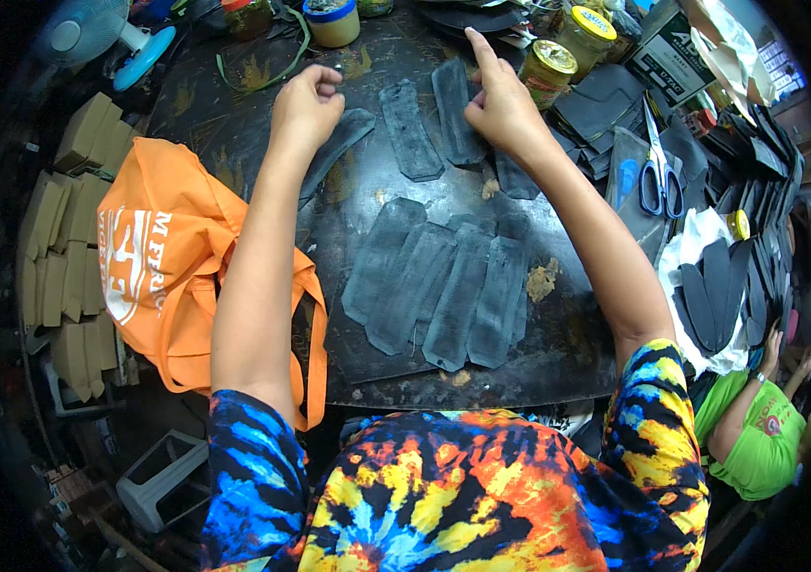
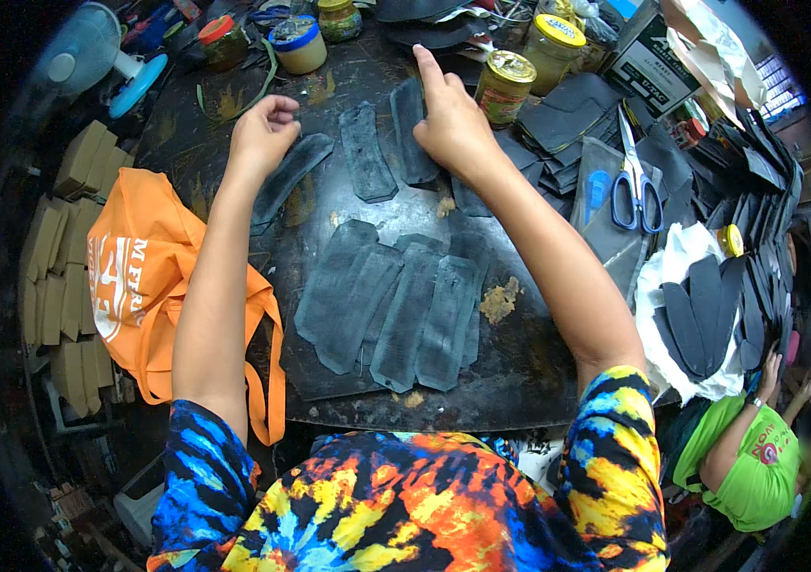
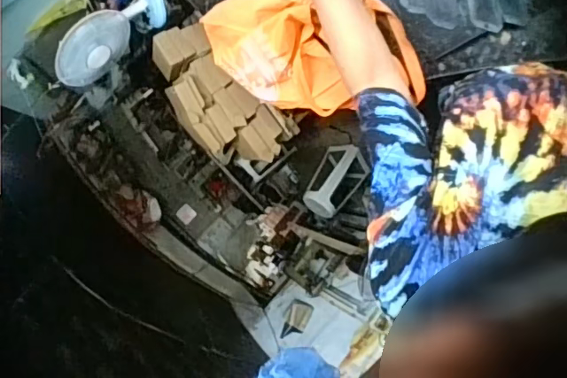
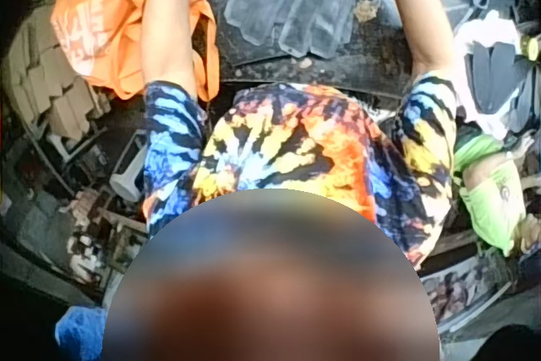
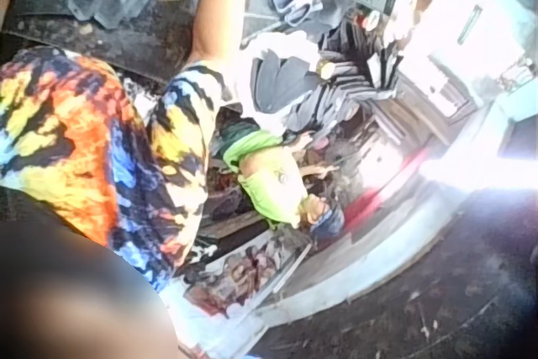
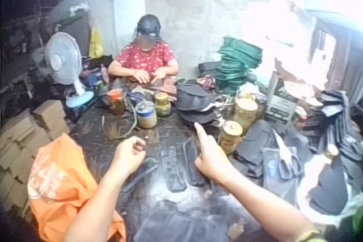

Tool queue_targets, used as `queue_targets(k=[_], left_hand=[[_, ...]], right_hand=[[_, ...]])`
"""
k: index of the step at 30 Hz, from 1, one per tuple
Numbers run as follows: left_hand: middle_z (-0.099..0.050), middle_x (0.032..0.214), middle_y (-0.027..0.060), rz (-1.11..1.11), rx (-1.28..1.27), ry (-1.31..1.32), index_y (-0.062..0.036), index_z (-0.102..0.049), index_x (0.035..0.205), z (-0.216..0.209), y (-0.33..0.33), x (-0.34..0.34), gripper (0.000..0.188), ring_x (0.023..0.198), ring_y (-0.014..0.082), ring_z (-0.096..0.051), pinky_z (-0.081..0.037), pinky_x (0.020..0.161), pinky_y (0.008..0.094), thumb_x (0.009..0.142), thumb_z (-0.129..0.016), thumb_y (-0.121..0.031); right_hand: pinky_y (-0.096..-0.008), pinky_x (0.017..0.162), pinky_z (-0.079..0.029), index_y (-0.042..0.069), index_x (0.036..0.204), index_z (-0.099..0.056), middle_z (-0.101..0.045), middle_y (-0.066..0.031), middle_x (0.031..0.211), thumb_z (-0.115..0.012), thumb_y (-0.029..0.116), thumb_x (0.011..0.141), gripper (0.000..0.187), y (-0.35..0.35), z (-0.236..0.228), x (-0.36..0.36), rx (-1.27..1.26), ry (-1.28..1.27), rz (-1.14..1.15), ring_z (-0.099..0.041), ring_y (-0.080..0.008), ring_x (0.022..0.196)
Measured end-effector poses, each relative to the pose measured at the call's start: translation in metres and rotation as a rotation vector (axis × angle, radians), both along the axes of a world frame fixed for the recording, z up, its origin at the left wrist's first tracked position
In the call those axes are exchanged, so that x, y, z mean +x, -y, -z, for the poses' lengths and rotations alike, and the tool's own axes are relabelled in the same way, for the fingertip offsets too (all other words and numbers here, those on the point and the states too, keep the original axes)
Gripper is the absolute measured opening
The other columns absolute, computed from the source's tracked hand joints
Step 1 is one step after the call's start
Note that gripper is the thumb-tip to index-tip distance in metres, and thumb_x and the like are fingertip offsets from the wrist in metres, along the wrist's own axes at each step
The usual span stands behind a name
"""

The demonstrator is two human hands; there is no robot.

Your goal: The person repeatedly rubs small black rubber pieces on a worktable, then uses a hammer to press them down. They handle multiple rubber pieces one at a time, occasionally moving them aside or stacking them.

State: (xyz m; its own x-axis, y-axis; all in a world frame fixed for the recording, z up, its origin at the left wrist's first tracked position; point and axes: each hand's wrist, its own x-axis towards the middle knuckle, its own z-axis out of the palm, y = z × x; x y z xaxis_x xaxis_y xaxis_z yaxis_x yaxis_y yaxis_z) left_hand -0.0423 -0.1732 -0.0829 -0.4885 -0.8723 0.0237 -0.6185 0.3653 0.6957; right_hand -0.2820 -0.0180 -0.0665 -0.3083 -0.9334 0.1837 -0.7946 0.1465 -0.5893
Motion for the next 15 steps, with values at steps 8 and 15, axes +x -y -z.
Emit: queue_targets(k=[8, 15], left_hand=[[-0.073, 0.119, 0.0155, 0.035, 0.000, 0.337, -0.0087, -0.068, 0.126, -0.003, -0.032, 0.025, 0.053, 0.115, 0.0341, -0.069, -0.056, 0.099, 0.0445, 0.077, -0.084, -0.020], [-0.072, 0.108, 0.0191, -0.104, -0.252, 0.331, -0.0081, -0.069, 0.116, 0.009, -0.027, 0.050, 0.031, 0.111, 0.0389, -0.068, -0.056, 0.093, 0.0473, 0.085, -0.072, -0.008]], right_hand=[[-0.0459, 0.090, -0.056, 0.020, 0.164, -0.033, -0.062, -0.0191, 0.116, -0.068, 0.003, 0.083, 0.090, -0.009, -0.016, 0.010, -0.116, 0.006, -0.075, -0.067, -0.0351, 0.101], [-0.0445, 0.086, -0.057, 0.017, 0.159, -0.042, -0.072, -0.0162, 0.103, -0.065, 0.001, 0.083, 0.081, -0.012, -0.014, 0.008, -0.051, 0.099, -0.159, -0.072, -0.0349, 0.093]])
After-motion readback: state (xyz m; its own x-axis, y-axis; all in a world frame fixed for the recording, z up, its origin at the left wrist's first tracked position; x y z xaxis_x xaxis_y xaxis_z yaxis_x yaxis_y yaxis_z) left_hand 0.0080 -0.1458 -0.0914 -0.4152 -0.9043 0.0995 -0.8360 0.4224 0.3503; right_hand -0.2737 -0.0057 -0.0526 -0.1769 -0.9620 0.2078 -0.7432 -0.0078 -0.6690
